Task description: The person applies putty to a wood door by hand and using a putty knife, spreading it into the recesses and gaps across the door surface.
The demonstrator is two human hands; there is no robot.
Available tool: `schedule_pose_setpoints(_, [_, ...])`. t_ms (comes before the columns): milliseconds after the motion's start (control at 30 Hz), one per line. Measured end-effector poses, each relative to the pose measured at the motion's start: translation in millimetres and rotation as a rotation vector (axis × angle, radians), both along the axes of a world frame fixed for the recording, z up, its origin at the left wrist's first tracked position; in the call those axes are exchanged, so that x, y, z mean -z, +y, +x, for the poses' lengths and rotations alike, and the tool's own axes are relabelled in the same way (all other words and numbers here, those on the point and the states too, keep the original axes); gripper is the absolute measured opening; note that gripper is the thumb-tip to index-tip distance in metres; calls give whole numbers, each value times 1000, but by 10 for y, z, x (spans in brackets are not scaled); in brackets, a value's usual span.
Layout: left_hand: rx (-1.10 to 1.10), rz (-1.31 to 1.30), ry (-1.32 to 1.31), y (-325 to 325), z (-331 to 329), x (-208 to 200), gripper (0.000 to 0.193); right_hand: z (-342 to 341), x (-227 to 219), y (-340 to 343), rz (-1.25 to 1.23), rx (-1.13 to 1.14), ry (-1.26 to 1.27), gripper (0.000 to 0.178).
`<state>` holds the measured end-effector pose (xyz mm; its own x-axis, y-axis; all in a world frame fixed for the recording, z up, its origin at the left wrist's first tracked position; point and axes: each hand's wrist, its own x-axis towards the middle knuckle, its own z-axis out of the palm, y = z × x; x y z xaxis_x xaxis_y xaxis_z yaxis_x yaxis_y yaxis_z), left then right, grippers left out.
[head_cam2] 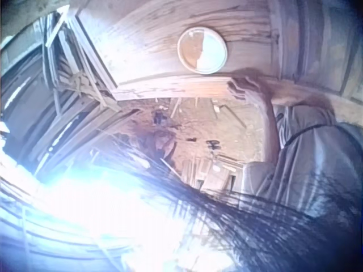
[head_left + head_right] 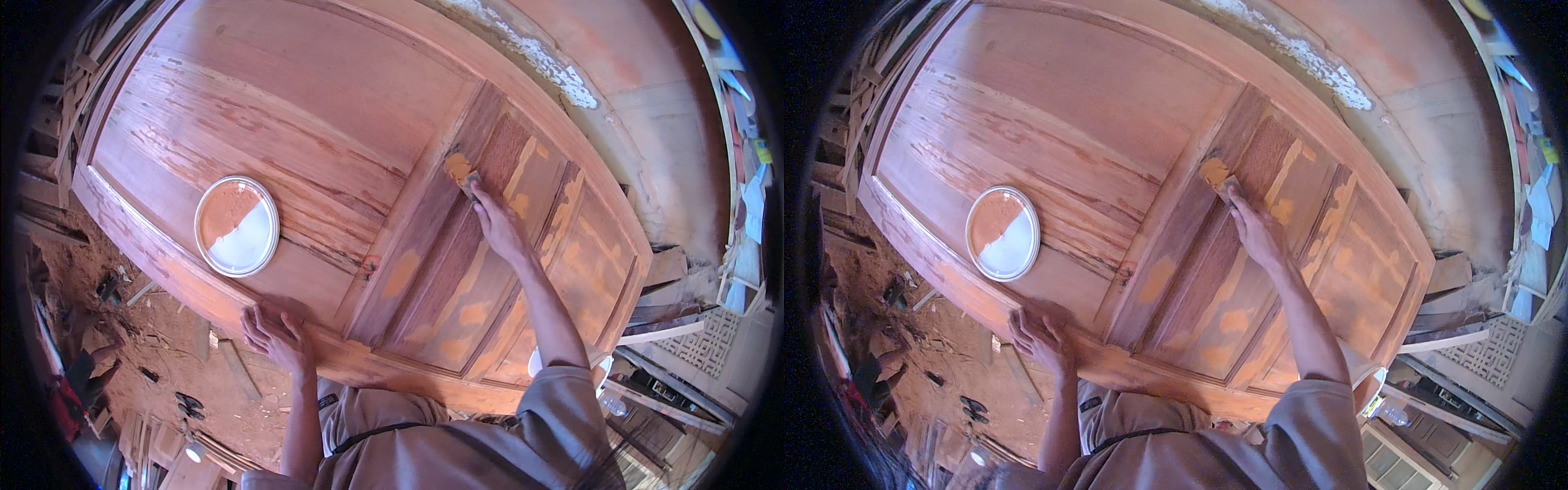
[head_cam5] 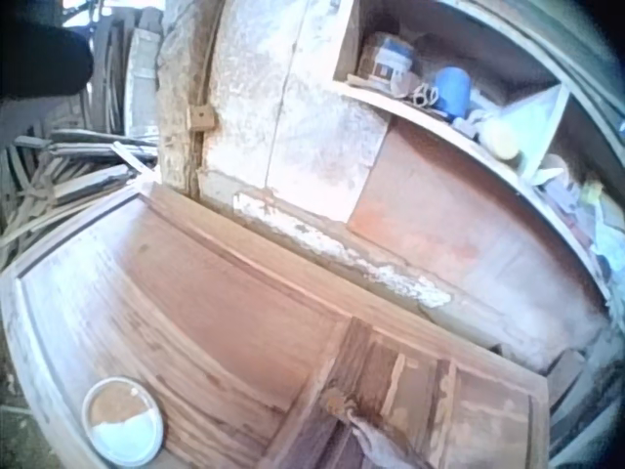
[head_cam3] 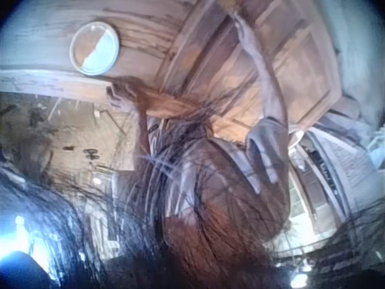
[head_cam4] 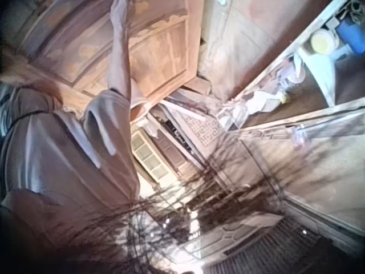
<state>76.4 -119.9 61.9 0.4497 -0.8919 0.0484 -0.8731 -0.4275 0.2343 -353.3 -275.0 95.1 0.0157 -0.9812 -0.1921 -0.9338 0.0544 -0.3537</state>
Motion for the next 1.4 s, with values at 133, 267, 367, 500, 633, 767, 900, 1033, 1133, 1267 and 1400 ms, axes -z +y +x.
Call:
schedule_pose_setpoints(133, [14, -24, -54, -32, -15, 6, 56, -28, -376, 55, 76, 50, 40, 43])
schedule_pose_setpoints(267, [10, -23, -45, 1, 8, 46, 57, 278, -572, -486, 88, 166, -15, 42])
schedule_pose_setpoints(367, [19, -78, -50, 5, 14, 53, 56, 526, -435, -829, 220, 244, 45, 43])
schedule_pose_setpoints(500, [57, -46, -86, -12, 5, 66, 56, 557, -342, -744, 305, 312, 79, 44])
schedule_pose_setpoints(633, [61, -55, -92, 2, 35, 120, 57, 782, -392, -518, 387, 341, 27, 43])
schedule_pose_setpoints(767, [37, -51, -76, 63, 23, 98, 57, 923, -661, -133, 448, 187, -4, 41])
schedule_pose_setpoints(900, [51, -30, -65, -19, -11, 37, 57, 374, -615, 113, 84, 70, -249, 48])
schedule_pose_setpoints(1033, [45, -34, -48, -9, 8, 42, 57, -86, -225, -155, -45, 79, -207, 49])
schedule_pose_setpoints(1133, [23, -43, -51, -13, -6, 47, 59, -224, -71, -360, -71, -58, -33, 47])
schedule_pose_setpoints(1267, [9, -29, -56, -14, -14, 62, 57, -220, 63, -505, -58, -200, 24, 46])
schedule_pose_setpoints(1400, [26, -48, -42, -18, -15, 52, 57, -168, 99, -587, -143, -249, -96, 45])
